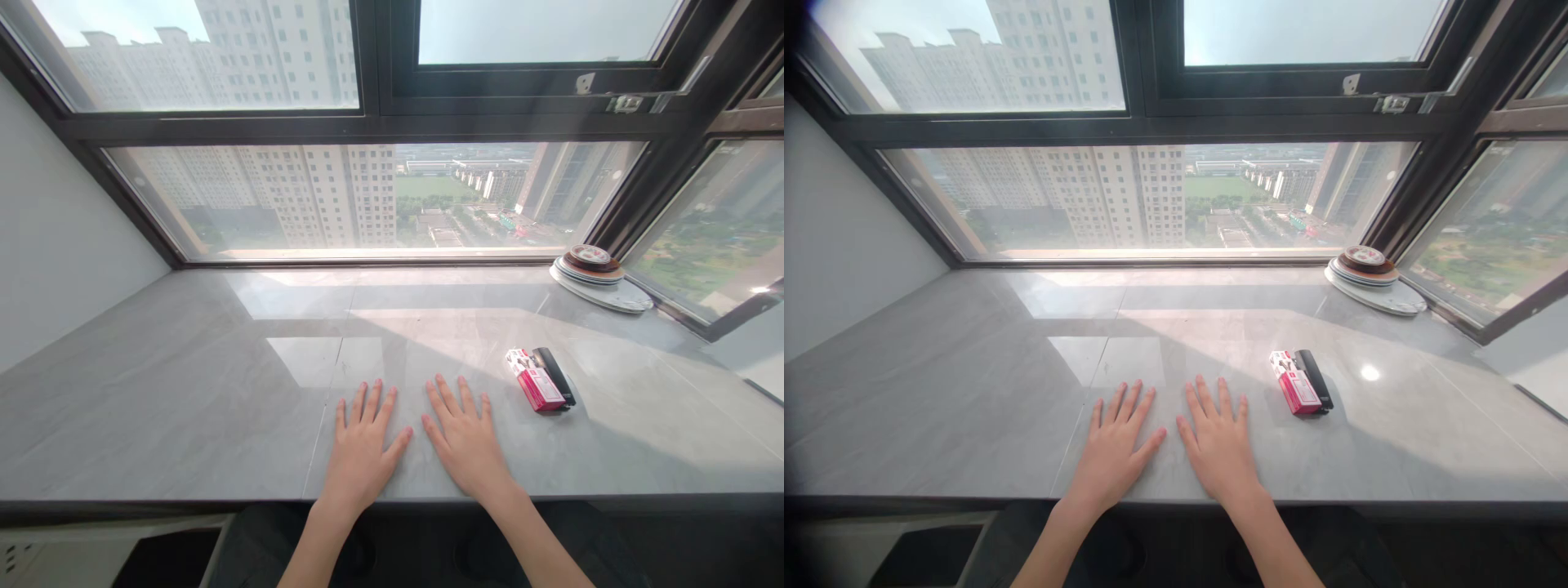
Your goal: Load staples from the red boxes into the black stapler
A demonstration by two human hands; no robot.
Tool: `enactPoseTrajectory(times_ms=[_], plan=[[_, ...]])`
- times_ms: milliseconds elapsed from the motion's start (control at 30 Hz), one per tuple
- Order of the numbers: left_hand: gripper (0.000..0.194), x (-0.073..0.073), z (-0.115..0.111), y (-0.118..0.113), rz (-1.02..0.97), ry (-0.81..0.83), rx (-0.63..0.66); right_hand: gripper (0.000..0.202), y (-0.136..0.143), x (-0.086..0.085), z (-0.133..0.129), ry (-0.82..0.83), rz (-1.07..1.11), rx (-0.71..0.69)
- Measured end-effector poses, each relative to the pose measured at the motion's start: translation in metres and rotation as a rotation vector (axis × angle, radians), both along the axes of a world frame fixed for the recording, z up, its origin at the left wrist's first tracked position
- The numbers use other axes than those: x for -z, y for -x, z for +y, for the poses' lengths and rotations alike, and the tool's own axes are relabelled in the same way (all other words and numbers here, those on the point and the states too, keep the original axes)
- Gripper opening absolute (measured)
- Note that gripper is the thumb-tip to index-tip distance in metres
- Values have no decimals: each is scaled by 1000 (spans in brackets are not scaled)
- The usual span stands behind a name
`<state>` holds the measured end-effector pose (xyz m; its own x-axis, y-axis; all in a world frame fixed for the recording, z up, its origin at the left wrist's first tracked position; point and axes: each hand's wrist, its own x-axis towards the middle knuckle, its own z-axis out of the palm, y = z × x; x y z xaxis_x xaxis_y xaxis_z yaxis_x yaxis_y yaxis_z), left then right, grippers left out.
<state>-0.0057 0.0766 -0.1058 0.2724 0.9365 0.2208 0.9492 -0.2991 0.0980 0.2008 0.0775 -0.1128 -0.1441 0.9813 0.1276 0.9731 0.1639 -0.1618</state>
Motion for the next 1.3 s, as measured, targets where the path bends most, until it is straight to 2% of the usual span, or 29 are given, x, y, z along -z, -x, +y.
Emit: enactPoseTrajectory(times_ms=[1300], plan=[[65,2,-1,1,7,-10,0,62,0,-1,-3,-3,-33,6]])
